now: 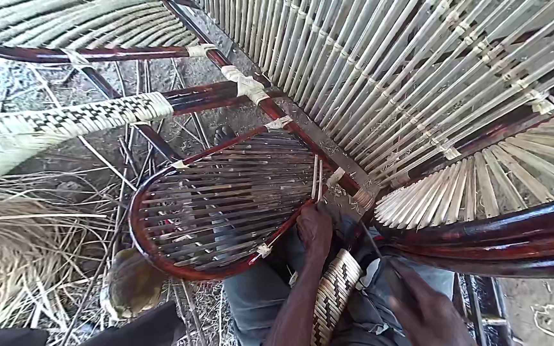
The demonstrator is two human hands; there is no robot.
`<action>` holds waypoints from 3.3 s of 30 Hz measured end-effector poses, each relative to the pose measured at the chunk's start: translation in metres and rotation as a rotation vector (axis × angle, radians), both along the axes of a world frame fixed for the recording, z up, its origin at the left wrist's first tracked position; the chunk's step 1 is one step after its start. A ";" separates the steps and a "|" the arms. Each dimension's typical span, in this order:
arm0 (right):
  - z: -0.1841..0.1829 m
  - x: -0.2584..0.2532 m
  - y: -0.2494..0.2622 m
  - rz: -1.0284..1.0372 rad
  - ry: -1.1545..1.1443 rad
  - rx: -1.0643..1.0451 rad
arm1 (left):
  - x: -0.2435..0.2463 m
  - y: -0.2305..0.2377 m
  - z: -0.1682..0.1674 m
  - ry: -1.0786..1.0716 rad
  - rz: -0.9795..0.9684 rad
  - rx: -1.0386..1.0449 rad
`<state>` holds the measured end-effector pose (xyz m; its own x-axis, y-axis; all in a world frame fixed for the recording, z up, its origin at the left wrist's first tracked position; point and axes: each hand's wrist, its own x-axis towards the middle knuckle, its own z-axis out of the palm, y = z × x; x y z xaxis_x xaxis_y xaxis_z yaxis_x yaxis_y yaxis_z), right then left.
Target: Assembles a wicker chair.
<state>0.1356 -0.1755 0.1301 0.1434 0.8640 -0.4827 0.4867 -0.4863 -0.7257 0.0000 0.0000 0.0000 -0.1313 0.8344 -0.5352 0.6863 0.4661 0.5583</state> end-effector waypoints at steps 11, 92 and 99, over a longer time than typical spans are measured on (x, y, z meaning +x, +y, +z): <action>-0.036 -0.025 0.133 0.070 -0.265 -0.132 | -0.004 -0.008 0.004 -0.041 -0.001 0.004; -0.085 -0.051 0.164 0.103 -0.426 0.025 | -0.010 0.072 0.030 0.246 -0.287 -0.073; -0.092 -0.038 0.175 0.083 -0.245 0.065 | -0.016 0.097 0.032 -0.178 -0.006 -0.330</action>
<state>0.0980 -0.0001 0.0379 0.1768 0.9058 -0.3850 0.6882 -0.3935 -0.6096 -0.0156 0.0968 0.0323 -0.0078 0.6136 -0.7896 0.5956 0.6371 0.4892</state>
